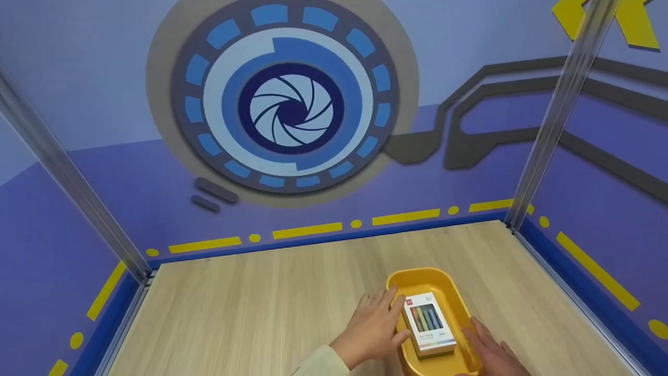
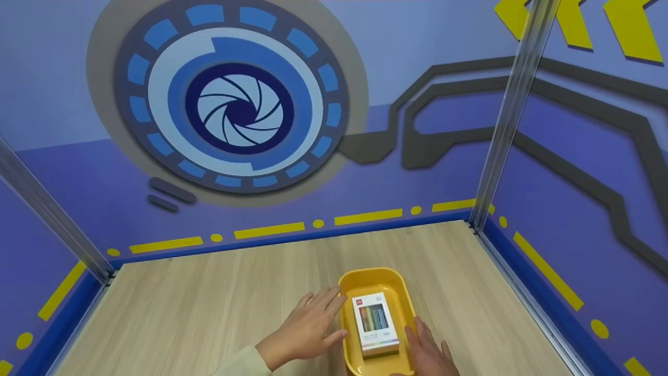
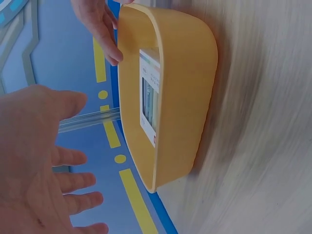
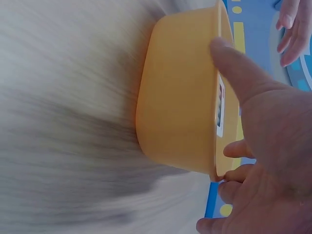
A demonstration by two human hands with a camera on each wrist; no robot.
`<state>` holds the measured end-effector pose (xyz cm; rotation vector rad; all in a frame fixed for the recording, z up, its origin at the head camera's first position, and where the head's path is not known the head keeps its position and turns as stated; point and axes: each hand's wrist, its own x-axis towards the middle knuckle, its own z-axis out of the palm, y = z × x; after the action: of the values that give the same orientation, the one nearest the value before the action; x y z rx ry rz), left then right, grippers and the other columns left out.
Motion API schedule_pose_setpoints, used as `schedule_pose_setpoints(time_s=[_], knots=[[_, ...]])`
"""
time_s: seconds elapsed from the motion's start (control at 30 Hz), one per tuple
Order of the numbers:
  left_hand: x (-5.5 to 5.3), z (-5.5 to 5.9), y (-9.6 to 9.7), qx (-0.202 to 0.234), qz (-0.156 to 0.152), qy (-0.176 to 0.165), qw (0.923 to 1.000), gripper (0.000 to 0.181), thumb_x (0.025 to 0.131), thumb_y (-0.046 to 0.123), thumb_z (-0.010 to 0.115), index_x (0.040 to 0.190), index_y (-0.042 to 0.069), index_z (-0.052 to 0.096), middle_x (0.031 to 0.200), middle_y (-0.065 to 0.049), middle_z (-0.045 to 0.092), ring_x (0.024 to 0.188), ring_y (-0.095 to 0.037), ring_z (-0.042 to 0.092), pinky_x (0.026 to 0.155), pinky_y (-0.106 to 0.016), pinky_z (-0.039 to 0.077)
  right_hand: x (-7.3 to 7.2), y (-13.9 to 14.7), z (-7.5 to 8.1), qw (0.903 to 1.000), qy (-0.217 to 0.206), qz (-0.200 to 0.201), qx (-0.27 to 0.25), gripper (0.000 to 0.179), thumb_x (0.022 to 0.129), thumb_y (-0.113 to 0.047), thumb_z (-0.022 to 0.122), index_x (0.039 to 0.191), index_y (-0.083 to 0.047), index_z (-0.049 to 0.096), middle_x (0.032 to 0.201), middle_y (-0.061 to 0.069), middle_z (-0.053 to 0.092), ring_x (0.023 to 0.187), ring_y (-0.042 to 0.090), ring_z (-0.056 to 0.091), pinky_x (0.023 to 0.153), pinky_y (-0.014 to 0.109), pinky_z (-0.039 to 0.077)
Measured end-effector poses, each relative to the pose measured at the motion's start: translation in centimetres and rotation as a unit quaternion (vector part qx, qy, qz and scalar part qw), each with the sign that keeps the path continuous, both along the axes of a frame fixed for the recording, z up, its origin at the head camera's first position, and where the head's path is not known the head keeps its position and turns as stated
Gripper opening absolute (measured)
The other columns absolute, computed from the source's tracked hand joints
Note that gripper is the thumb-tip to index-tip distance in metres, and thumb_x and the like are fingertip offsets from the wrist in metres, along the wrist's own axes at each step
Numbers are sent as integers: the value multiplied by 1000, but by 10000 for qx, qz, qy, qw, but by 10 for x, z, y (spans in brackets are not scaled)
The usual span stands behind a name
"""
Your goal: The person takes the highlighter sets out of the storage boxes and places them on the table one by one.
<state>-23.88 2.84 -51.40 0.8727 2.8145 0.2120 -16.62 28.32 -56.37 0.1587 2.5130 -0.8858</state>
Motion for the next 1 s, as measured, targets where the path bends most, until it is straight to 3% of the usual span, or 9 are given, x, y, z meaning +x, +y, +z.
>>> schedule_pose_setpoints(time_s=[0.03,0.07,0.43,0.53,0.67,0.77,0.9,0.93,1.0], knots=[[-1,0,1,2,-13,-13,10000,69,86,63,40,145,34,17,154,8,14,140,-18,22,112,-48,23,-4,2,-2,9984,250,190,461,118,59,-77,60,147,-12,15,154,14,2,136,44,18,101,70,-4],[-2,-1,2,-14,-25,-4,10000,69,86,63,40,145,33,18,153,8,15,140,-18,22,113,-47,23,-6,3,-4,9984,262,194,462,118,60,-76,59,147,-10,15,154,16,1,135,45,17,101,70,-4],[-11,-8,6,-111,-17,117,9999,68,86,62,42,144,31,22,152,6,21,138,-16,26,112,-46,25,-8,7,-6,9997,25,-156,169,121,55,-76,62,148,-18,9,155,12,5,136,44,15,103,66,-4],[-13,-10,6,-54,70,31,10000,69,85,62,43,143,32,23,152,7,21,138,-17,26,112,-46,25,-5,8,-4,9994,-147,-316,16,121,55,-77,62,148,-25,5,156,6,6,136,43,17,103,67,-1],[-15,-12,5,16,176,-128,9998,69,85,62,44,144,34,21,152,9,18,139,-17,24,113,-46,23,-6,9,-3,9991,-184,-381,-4,124,54,-74,65,148,-24,3,156,6,4,135,44,15,102,68,-2],[-16,-13,5,16,182,-143,9997,69,85,62,44,144,34,21,152,9,18,140,-16,24,113,-46,22,-7,9,-3,9989,-196,-418,24,126,53,-70,68,148,-22,-1,154,11,11,129,42,31,104,66,12],[-17,-13,8,-43,117,-2,9999,69,85,62,43,143,33,22,152,9,20,138,-15,26,113,-44,23,-8,9,-2,9981,-335,-522,-68,127,54,-67,70,147,-28,-7,152,13,20,111,32,47,95,61,36],[-18,-14,9,-67,94,41,9999,68,86,61,43,143,32,22,151,8,21,138,-15,27,113,-44,24,-9,8,-1,9982,-318,-513,-53,127,53,-65,71,147,-28,-7,152,13,19,112,31,47,96,60,36],[-19,-15,11,-110,59,110,9999,67,86,61,43,143,31,23,151,8,22,137,-15,28,112,-44,25,-10,7,1,9983,-326,-482,-6,127,52,-64,72,146,-30,-7,154,9,13,122,40,38,98,66,25]])
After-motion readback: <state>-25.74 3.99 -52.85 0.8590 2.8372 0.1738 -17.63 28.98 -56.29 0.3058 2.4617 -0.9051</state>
